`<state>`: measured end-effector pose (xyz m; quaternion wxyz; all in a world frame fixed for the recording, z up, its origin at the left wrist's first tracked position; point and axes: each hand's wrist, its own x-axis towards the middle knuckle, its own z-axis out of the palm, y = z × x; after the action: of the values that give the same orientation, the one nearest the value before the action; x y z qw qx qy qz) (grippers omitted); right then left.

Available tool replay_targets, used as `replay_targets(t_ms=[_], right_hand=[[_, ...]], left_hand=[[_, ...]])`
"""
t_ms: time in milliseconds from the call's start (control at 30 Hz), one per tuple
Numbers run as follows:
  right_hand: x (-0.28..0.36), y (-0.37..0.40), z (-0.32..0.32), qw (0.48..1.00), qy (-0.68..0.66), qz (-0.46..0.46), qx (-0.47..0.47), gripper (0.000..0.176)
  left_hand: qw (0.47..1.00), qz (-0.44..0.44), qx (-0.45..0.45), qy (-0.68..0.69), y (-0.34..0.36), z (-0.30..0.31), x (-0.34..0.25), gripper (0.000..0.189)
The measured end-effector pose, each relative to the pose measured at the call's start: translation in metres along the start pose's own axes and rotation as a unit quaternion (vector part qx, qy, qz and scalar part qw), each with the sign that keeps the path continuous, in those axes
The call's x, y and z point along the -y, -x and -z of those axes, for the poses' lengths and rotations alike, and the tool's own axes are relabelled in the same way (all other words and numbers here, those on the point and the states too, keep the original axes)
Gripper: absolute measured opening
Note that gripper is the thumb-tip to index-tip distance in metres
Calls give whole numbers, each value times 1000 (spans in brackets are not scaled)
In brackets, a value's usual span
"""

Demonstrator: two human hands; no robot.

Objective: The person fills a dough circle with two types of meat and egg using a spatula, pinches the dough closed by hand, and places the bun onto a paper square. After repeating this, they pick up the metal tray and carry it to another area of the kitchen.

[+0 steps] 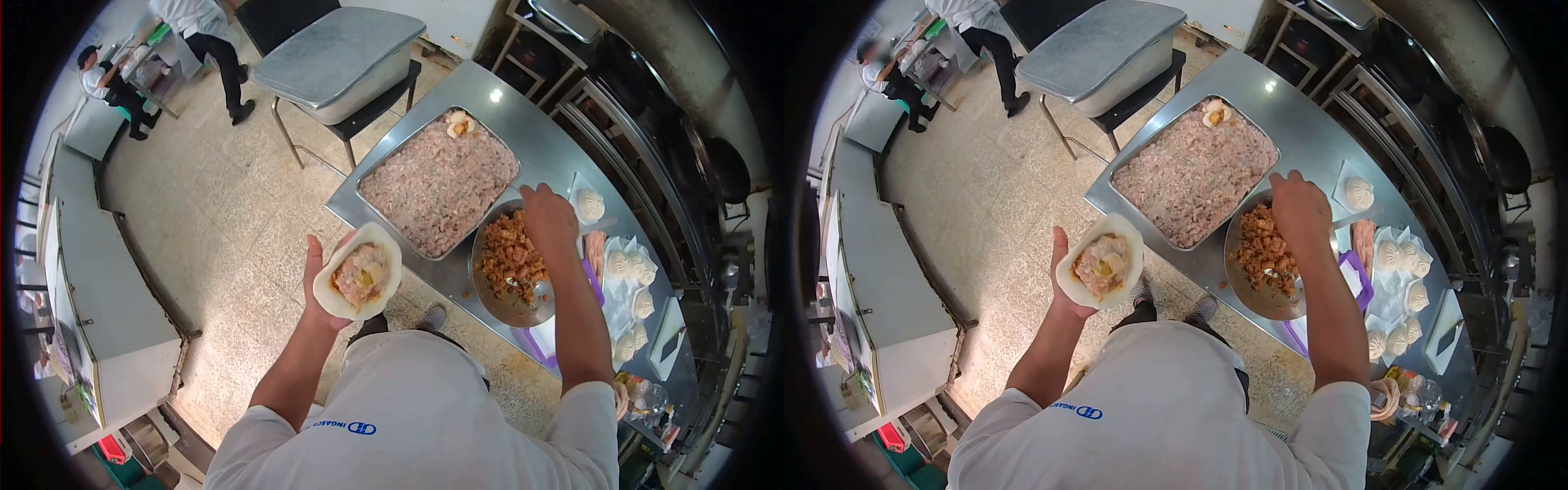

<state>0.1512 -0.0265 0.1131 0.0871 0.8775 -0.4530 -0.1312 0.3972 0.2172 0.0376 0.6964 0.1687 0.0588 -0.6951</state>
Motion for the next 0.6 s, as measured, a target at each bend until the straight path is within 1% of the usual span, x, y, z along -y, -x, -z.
replay_targets(t_ms=[33,67,100,133,167,200,267,300,367,400,467,500,533,567,600], right_hand=[[2,-4,-20,1000,-26,-4,-13,26],[4,-9,-36,998,-52,-6,-31,29],[9,-8,-42,998,-49,-2,-33,29],[17,-2,-48,996,-78,6,-50,26],[24,2,-55,992,-110,14,-66,24],[27,3,-64,991,-112,16,-67,24],[26,6,-82,976,-167,60,-128,30],[30,9,-83,976,-170,57,-125,30],[35,14,-79,976,-201,47,-73,34],[33,14,-77,976,-199,50,-75,34],[31,17,-73,958,-267,63,-78,33],[29,15,-70,957,-270,63,-82,33],[25,15,-67,965,-239,27,-100,31],[21,15,-67,971,-207,-11,-117,30],[17,15,-71,972,-208,-16,-112,30]], left_hand=[[999,-25,-16,36,0,-1,4,82],[999,-26,-15,38,-1,1,3,82],[999,2,-14,52,-5,5,0,86],[997,27,-13,64,-6,8,-2,90],[997,45,-67,6,-5,9,-5,86],[997,43,-69,5,-5,14,-5,86],[997,25,-72,14,-6,24,-3,84],[997,29,-75,13,-4,18,-1,84],[991,-51,70,98,-3,0,5,85],[991,-54,72,99,-7,1,0,85],[1000,-1,7,10,-11,9,-18,88],[1000,23,-1,0,-13,9,-26,89],[1000,26,-2,-2,-12,10,-25,89],[1000,-6,9,4,-10,10,-22,88],[999,-35,19,12,-8,5,-17,88]])
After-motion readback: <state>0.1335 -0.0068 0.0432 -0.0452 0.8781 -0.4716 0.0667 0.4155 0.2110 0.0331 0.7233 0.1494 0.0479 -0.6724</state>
